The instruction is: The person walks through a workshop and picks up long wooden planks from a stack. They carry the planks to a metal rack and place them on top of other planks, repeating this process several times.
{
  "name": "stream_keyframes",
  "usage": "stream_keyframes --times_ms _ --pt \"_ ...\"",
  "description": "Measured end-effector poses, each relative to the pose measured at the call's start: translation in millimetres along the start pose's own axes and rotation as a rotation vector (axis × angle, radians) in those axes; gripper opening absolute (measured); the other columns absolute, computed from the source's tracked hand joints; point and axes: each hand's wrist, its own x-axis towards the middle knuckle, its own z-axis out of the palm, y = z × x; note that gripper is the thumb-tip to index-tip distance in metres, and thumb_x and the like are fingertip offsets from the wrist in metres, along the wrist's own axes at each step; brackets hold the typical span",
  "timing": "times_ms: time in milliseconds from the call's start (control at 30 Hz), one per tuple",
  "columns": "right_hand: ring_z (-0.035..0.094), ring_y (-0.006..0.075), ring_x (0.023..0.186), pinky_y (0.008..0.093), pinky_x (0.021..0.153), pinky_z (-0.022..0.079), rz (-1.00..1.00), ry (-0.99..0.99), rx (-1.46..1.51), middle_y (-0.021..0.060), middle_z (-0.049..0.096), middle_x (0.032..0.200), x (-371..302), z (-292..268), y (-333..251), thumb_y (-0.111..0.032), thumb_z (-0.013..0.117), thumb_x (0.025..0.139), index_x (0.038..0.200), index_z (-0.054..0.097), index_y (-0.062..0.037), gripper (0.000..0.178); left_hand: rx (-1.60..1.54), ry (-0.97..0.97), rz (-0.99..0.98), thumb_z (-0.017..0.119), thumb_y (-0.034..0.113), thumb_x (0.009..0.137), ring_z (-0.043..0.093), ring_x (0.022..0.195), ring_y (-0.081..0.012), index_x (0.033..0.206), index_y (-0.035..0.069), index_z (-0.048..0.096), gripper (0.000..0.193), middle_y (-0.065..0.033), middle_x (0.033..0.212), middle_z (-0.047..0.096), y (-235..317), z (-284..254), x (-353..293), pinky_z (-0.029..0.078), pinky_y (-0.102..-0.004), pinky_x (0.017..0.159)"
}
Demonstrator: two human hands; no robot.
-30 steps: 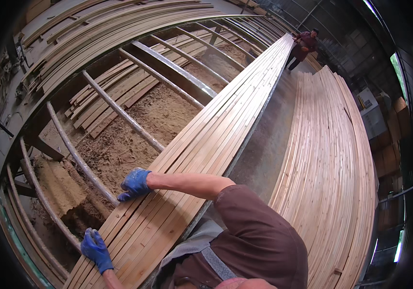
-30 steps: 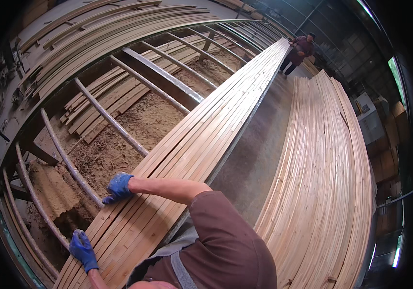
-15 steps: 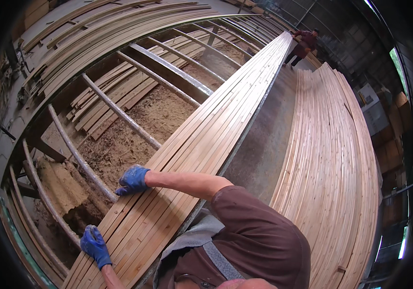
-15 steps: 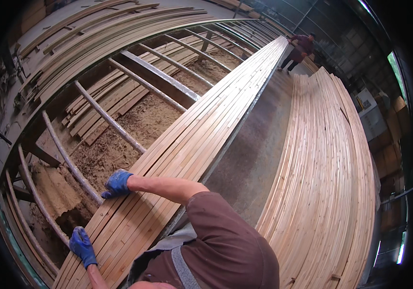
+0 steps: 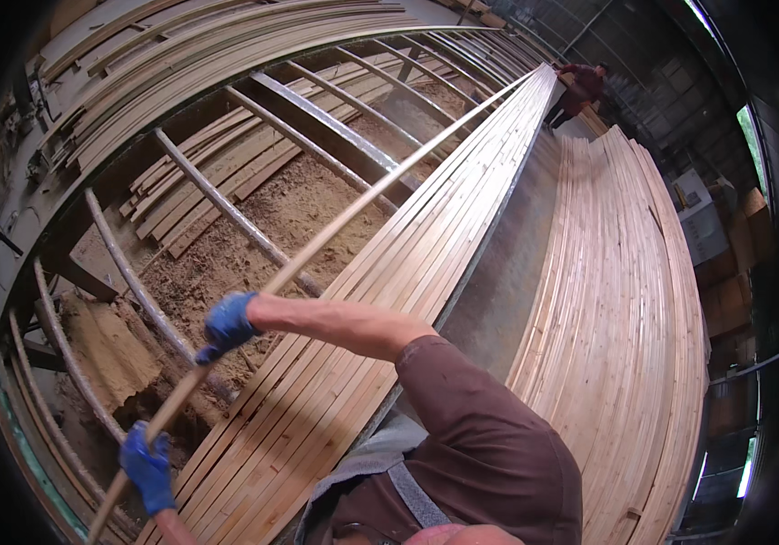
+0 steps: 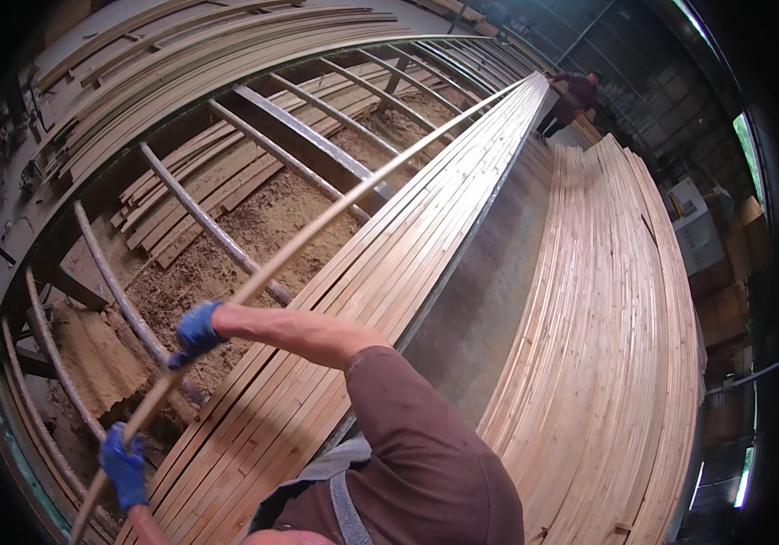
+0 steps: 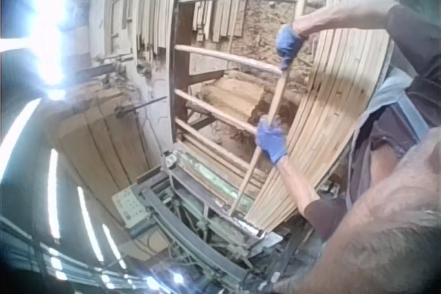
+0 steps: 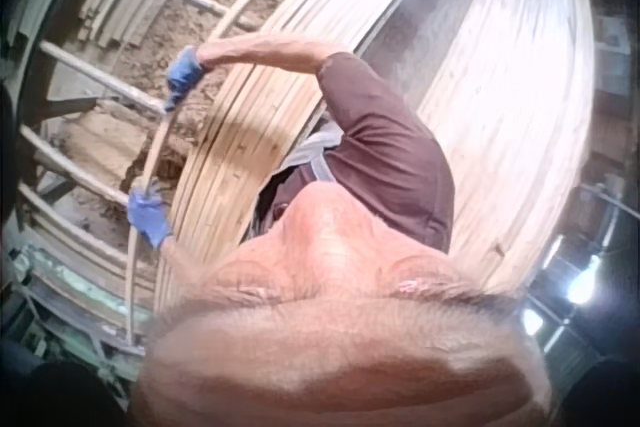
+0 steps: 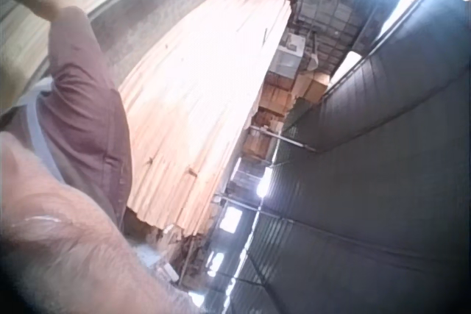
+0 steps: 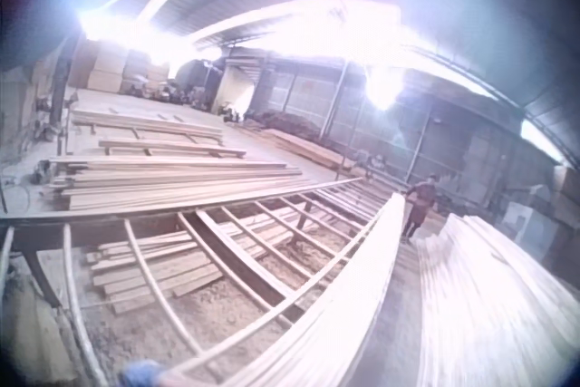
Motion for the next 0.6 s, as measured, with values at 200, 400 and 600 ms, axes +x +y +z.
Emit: stream_keyframes --times_ms 200,400,600 --pt "0.069 0.039 0.078 0.0485 0.066 0.056 -0.478 0.383 -0.019 0.0161 0.07 0.078 29 21 -31 -0.061 0.071 0.083 0.083 0.071 -0.0064 0.055 0.187 0.179 0.178 0.078 0.03 0.085 0.065 0.086 -0.0442 0.1 0.001 0.068 0.034 -0.0226 0.094 0.069 -83 60 67 0.051 -0.0498 0.078" --pt "0.067 0.0435 0.101 0.05 0.087 0.052 -0.192 -0.289 0.172 0.0249 0.07 0.104 37 100 -4 -0.07 0.068 0.082 0.124 0.059 -0.0027 0.08 0.132 0.113 0.226 0.074 0.038 0.089 0.065 0.088 -0.0441 0.104 0.001 0.068 0.04 -0.0221 0.095 0.069 -82 60 83 0.051 -0.0492 0.079" --pt "0.068 0.0429 0.099 0.0492 0.088 0.053 -0.144 -0.331 0.161 0.0246 0.072 0.104 27 84 12 -0.075 0.061 0.084 0.116 0.069 -0.0018 0.08 0.1 0.055 0.17 0.071 0.043 0.091 0.065 0.091 -0.0438 0.104 0.001 0.067 0.044 -0.022 0.097 0.069 -83 53 81 0.05 -0.0497 0.082"
